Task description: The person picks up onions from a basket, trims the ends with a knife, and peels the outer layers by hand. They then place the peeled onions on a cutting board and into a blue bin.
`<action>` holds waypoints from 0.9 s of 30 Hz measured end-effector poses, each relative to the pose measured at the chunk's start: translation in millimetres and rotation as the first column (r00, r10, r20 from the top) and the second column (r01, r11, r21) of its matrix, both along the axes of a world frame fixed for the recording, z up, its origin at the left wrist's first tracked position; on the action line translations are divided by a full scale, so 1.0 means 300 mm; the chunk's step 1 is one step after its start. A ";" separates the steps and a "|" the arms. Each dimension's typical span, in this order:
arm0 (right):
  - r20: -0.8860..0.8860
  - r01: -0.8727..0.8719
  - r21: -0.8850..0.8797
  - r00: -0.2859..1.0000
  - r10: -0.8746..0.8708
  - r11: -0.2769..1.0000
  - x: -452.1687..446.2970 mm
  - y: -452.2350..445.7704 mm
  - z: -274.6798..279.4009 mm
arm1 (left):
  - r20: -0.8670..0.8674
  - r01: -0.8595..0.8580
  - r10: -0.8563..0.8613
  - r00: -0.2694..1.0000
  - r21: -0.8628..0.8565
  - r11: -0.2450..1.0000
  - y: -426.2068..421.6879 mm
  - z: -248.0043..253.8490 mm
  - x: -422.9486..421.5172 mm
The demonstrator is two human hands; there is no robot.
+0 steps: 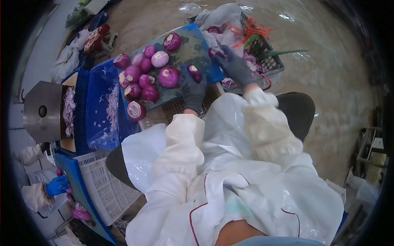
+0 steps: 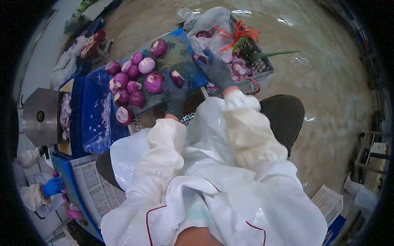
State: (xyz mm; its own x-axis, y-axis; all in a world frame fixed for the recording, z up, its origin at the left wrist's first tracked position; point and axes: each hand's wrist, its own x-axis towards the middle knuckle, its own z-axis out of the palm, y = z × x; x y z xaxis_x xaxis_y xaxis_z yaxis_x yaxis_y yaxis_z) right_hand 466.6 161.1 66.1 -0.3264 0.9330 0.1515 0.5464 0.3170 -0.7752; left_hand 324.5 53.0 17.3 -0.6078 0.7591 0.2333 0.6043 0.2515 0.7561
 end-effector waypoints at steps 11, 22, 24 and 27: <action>0.114 -0.129 0.219 0.988 0.106 0.967 -0.163 0.046 -0.160 | 0.830 -0.242 -0.366 0.420 0.491 0.837 -0.062 -0.019 -0.044; -0.151 -0.188 -0.016 0.971 0.184 0.982 -0.177 -0.029 0.027 | 0.773 -0.059 -0.560 0.297 0.600 0.798 -0.119 0.181 -0.130; -0.005 -0.202 0.012 0.979 0.202 0.979 -0.037 -0.025 0.063 | 0.688 0.133 -0.476 0.548 0.490 0.861 -0.083 0.202 -0.098; -0.010 -0.254 0.289 0.963 0.268 0.923 0.142 -0.072 0.095 | 0.479 0.319 -0.468 0.742 0.361 0.876 -0.027 0.201 -0.021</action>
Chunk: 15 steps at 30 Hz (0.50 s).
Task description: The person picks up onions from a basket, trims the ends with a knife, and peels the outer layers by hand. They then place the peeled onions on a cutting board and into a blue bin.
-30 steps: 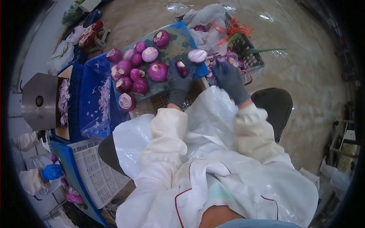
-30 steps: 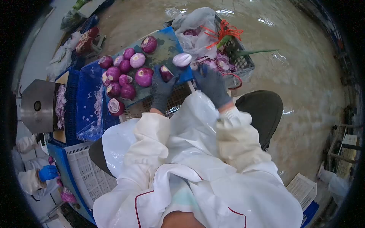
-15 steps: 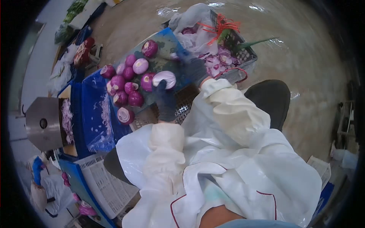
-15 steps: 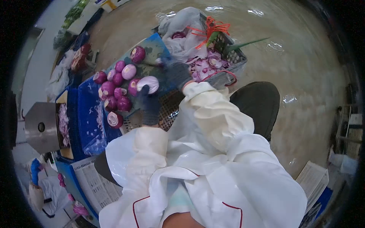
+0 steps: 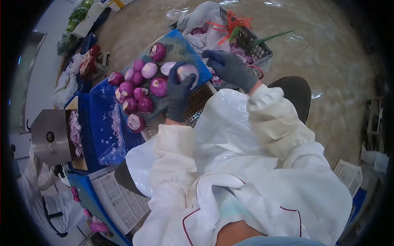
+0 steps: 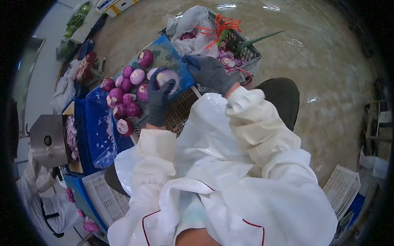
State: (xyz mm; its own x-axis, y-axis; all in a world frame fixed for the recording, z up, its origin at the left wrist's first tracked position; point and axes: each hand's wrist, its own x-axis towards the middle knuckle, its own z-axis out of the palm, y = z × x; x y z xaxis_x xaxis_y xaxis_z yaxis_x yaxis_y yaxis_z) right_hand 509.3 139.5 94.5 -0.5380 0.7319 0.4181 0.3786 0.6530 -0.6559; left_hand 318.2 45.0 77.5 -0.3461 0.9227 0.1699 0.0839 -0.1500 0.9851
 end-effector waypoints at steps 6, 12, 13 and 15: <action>0.067 0.006 0.143 0.998 -0.016 0.990 0.162 -0.109 0.054 | -0.042 0.029 -0.032 0.999 -0.053 0.998 0.056 0.055 0.120; 0.048 -0.025 0.283 0.999 0.011 0.959 0.178 -0.109 0.033 | -0.279 0.041 -0.035 0.960 0.016 0.999 0.116 -0.001 0.107; 0.084 -0.039 0.258 0.996 0.018 0.965 0.181 -0.110 0.036 | -0.277 0.021 -0.022 0.961 -0.005 1.000 0.128 -0.005 0.109; 0.156 -0.064 0.205 0.987 0.032 0.977 0.184 -0.114 0.050 | -0.270 -0.016 0.002 0.963 -0.049 0.999 0.144 0.001 0.122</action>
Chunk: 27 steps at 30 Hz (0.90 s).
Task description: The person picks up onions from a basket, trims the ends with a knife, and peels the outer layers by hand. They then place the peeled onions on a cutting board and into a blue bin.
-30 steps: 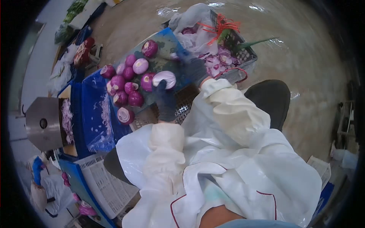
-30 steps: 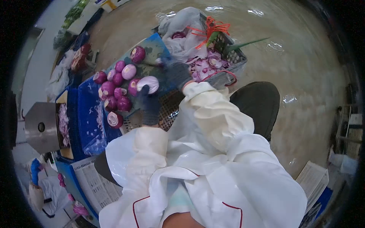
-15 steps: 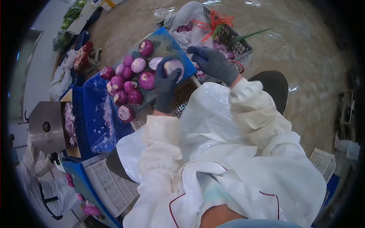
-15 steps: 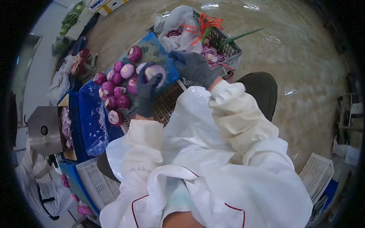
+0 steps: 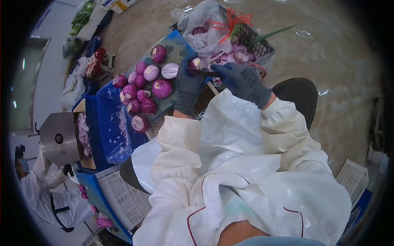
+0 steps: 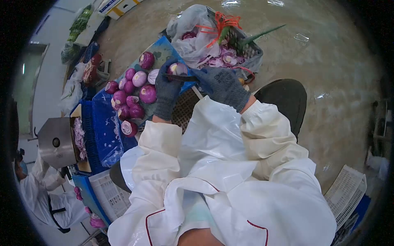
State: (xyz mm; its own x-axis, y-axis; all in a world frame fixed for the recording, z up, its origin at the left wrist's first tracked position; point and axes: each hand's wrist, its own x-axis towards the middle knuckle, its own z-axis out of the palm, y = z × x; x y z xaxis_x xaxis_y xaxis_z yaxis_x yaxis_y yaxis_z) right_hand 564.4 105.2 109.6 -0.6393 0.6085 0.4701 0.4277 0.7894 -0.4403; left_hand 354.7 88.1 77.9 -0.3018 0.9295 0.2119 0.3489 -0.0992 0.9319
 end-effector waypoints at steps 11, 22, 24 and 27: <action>0.001 0.218 0.024 0.976 -0.218 0.976 -0.025 0.021 -0.093 | 0.172 0.085 -0.059 0.983 -0.147 0.986 -0.012 0.047 0.135; -0.477 -0.414 -0.874 0.831 -0.287 0.255 0.054 0.052 0.018 | 0.128 0.162 -0.172 0.977 0.087 0.983 0.086 0.065 0.129; -0.504 -0.440 -0.860 0.811 -0.298 0.258 0.055 0.051 0.027 | 0.115 0.160 -0.173 0.978 0.112 0.981 0.091 0.073 0.142; -0.477 -0.421 -0.877 0.823 -0.310 0.232 0.069 0.061 0.034 | 0.163 0.198 -0.216 0.963 0.119 0.973 0.111 0.070 0.159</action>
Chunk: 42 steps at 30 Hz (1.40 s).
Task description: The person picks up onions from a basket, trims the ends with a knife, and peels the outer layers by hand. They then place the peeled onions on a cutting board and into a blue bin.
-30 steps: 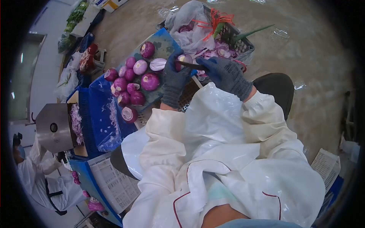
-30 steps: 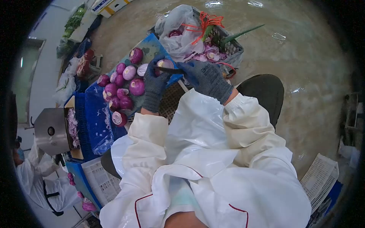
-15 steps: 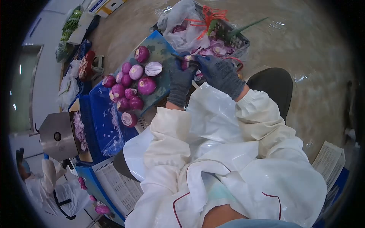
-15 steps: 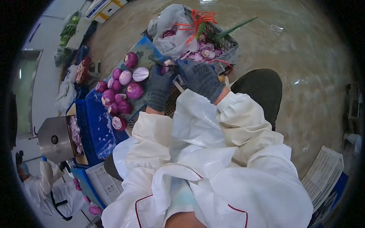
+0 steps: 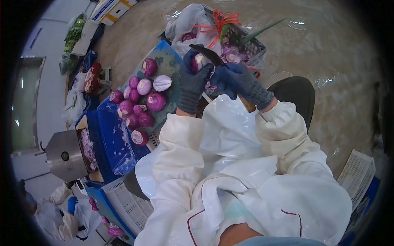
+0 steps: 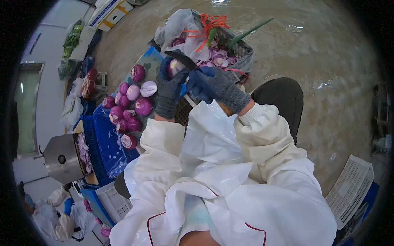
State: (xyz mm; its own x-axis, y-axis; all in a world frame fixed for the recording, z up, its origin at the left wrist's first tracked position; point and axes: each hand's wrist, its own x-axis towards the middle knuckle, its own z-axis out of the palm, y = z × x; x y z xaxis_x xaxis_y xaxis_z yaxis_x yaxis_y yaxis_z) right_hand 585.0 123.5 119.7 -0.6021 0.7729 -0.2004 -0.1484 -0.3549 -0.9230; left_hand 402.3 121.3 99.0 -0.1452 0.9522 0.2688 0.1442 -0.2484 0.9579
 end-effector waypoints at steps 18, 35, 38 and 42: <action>0.439 0.108 0.832 0.470 -0.766 0.544 0.029 0.361 -0.469 | -0.054 0.132 -0.148 0.987 -0.228 0.965 0.220 -0.059 -0.122; 0.203 0.015 0.230 0.977 -0.063 0.973 -0.049 0.231 -0.380 | -0.887 -0.854 0.402 -0.227 0.379 0.356 -1.320 0.632 -1.335; 0.229 0.097 0.305 0.958 -0.172 0.947 -0.046 0.202 -0.308 | -0.945 -0.906 -0.069 -0.320 0.284 0.313 -1.512 0.605 -1.503; 0.582 0.053 0.561 0.685 -0.439 0.826 0.007 0.239 -0.267 | -0.887 -0.959 -0.402 -0.226 0.130 0.253 -1.547 0.546 -1.541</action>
